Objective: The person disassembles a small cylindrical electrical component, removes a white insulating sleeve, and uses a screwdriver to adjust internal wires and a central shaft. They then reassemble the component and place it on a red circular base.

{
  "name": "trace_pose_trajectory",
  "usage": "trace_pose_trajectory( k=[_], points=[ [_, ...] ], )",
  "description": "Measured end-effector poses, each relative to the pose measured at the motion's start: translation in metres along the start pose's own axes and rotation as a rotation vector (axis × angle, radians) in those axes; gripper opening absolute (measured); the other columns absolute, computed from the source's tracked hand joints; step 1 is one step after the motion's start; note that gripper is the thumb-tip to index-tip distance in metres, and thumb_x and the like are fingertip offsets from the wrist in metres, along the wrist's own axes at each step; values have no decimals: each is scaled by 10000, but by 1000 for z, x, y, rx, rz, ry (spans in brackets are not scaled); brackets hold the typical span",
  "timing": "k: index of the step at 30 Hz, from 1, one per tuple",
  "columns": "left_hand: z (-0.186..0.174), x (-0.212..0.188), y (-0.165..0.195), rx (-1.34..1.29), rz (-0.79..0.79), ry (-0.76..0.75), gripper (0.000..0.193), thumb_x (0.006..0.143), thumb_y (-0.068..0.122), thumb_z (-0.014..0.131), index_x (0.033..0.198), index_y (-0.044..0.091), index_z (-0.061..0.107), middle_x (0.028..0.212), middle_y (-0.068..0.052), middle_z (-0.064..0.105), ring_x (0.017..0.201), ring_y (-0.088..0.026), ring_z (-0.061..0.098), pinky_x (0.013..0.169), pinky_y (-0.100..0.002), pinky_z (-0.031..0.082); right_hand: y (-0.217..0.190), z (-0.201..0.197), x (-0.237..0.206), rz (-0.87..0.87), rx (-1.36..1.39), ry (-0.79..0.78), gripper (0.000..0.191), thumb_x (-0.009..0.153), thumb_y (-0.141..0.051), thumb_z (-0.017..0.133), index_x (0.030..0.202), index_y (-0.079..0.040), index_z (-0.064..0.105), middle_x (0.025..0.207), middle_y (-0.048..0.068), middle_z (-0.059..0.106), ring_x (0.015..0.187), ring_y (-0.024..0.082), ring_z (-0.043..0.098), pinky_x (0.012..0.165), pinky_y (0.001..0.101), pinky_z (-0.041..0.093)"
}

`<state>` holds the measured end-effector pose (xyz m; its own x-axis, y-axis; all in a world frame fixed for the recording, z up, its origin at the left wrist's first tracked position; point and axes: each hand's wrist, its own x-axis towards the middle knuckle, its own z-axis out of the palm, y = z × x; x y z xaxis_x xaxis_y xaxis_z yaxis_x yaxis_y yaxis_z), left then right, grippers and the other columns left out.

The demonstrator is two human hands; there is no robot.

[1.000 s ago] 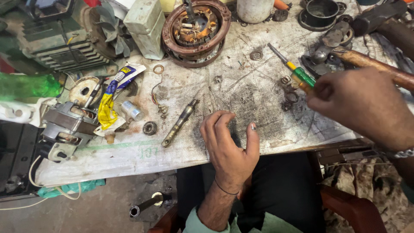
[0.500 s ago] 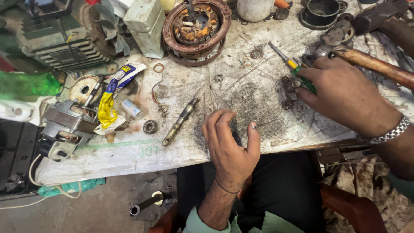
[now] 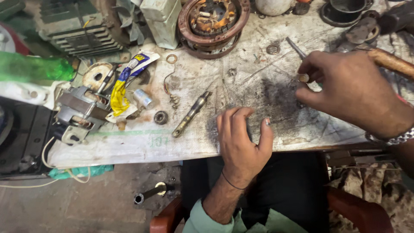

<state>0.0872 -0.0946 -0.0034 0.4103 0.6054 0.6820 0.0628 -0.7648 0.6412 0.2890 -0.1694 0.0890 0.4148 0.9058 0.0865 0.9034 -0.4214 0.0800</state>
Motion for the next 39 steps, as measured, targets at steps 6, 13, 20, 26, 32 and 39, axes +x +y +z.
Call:
trace_pose_trajectory(
  k=[6,13,20,26,32,39],
  points=[
    [-23,5,4,-59,3,-16,330,952,136,750,1202,8,578,1188,-139,634,1166,-312,604,1051,-462,476,-23,3,19,-176,107,68,321,901,-256,751,1136,-37,729,915,126,779,786,213,761,776,367,618],
    [-95,15,-32,317,-97,149,319,902,90,800,1154,15,620,1094,-132,667,1072,-313,613,970,-431,487,-24,7,22,-161,105,5,327,907,-316,758,1086,-43,729,981,121,751,868,200,751,780,354,622],
    [-160,30,-69,696,-124,215,362,924,46,770,1250,-21,625,1174,-180,672,1131,-372,591,1005,-465,464,-6,5,16,-68,64,-73,326,961,-275,704,1212,-67,716,1027,102,773,837,185,772,734,328,635],
    [-192,30,-93,749,-158,119,415,854,-11,721,1258,-28,628,1200,-206,691,1131,-414,592,1011,-480,451,-6,7,8,-145,116,22,310,914,-275,764,1166,-96,746,1006,92,787,815,183,780,744,342,636],
    [-199,28,-100,736,-145,37,469,792,-62,671,1258,-1,664,1171,-219,693,1112,-427,595,991,-487,464,-20,9,3,-179,88,18,323,884,-324,787,1151,-144,761,1023,77,785,830,186,772,731,337,636],
    [-205,39,-112,856,-224,-37,388,844,50,724,1228,96,747,944,-199,732,831,-411,684,716,-497,520,-36,0,-6,-210,151,25,327,891,-316,754,1170,-145,753,1041,46,796,827,158,778,684,307,633]
  ],
)
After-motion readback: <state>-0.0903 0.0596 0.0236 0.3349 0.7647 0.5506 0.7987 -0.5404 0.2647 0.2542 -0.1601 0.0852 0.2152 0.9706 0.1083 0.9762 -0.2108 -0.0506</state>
